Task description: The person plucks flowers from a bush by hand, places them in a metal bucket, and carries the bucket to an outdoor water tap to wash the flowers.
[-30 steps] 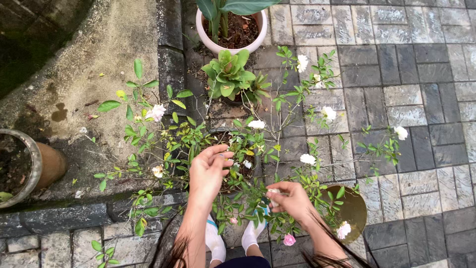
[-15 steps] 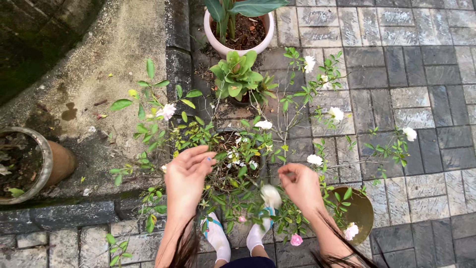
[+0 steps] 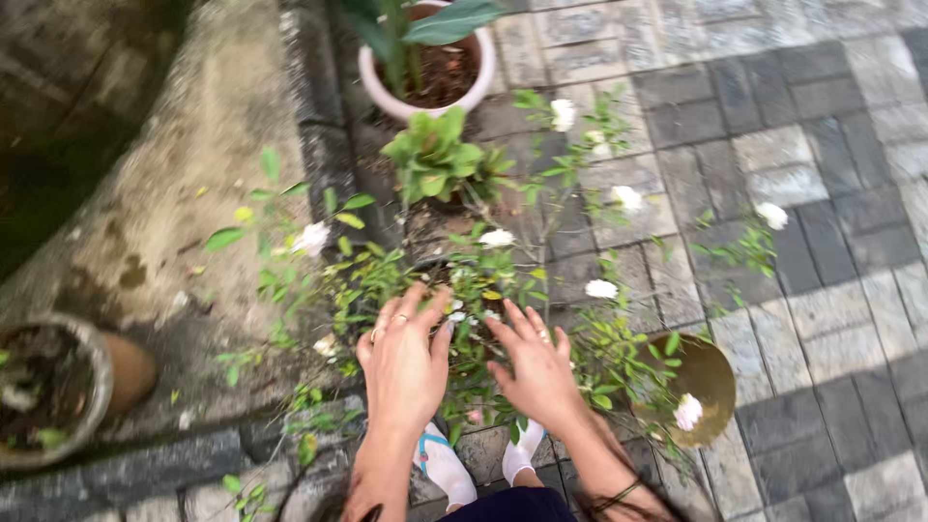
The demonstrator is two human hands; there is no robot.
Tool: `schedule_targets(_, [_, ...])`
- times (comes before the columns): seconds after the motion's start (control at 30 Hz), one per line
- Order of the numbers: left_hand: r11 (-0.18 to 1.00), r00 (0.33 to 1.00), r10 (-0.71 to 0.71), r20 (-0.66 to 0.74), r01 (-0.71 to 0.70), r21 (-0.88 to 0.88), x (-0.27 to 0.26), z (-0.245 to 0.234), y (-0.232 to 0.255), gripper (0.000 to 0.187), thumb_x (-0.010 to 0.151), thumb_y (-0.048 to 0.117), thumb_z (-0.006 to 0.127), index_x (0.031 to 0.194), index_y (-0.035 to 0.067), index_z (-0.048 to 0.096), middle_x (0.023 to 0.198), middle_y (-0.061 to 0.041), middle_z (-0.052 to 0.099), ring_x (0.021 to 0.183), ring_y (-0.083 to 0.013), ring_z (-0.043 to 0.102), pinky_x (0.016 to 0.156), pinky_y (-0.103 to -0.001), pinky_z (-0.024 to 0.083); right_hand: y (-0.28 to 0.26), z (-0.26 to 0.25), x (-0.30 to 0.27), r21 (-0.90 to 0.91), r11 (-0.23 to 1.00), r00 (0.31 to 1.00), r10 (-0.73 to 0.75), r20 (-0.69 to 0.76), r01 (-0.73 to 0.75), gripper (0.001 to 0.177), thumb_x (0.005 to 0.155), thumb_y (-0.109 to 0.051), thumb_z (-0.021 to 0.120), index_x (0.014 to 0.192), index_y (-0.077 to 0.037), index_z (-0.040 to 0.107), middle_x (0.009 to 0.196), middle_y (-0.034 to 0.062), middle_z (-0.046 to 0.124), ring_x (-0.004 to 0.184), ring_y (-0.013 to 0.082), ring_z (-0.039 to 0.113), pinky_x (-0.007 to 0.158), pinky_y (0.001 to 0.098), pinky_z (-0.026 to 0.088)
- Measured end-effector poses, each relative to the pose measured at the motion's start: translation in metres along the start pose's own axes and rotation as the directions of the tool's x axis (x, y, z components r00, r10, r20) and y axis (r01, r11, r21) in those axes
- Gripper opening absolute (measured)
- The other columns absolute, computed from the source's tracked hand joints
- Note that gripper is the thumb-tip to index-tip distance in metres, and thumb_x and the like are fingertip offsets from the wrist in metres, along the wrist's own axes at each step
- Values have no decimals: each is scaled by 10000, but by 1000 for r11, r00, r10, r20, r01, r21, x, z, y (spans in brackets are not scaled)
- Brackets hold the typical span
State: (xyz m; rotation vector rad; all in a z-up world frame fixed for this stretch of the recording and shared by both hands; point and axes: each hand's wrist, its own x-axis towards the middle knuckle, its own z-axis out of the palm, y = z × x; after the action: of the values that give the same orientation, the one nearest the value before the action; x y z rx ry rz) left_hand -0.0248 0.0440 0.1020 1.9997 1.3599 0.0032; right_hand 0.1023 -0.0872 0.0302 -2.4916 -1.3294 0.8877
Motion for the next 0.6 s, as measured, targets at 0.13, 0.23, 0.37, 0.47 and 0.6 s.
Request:
schedule_targets(0.13, [988,981,68,180,-91,124,2,24,12,769,889,268,666,1595,319,368,1642,-74,290,1505,-331,247,1164,-656,167,8,-6,-18,42,994,995,100,10,-100,731,875,-230,707,1535,-254,393,1659,81,211,1521,327,219,1163,681,182])
schedule_targets(0.23, [975,973,193,126,-204,83,-3,45,31,728,889,279,647,1560,261,365,1648,-120,288,1524,-354,250,1165,-659,157,29,-14,-32,85,990,987,125,-102,-117,721,897,-248,687,1547,-225,378,1690,117,192,1548,341,202,1160,704,152])
schedule_targets(0.37, [908,929,352,115,-369,198,-18,75,82,831,892,361,638,1631,227,283,1694,-201,168,1492,-452,136,1088,-748,60,70,-37,-55,53,988,934,154,-323,-144,761,930,-410,652,1568,-189,302,1652,216,139,1505,455,141,1107,758,92])
schedule_targets(0.47, [804,858,508,71,-502,317,-32,105,140,797,924,465,600,1590,196,255,1633,-255,123,1495,-501,107,1075,-800,44,111,-63,-74,-38,985,846,127,-517,-171,783,952,-498,581,1589,-174,262,1642,270,128,1506,501,129,1108,774,85])
schedule_targets(0.6, [645,700,710,84,-693,324,-74,147,225,744,964,459,571,1596,196,282,1652,-277,129,1500,-518,124,1065,-815,52,174,-107,-127,-6,952,760,240,-604,-305,770,995,-489,543,1625,-168,238,1669,272,118,1521,505,125,1098,796,70])
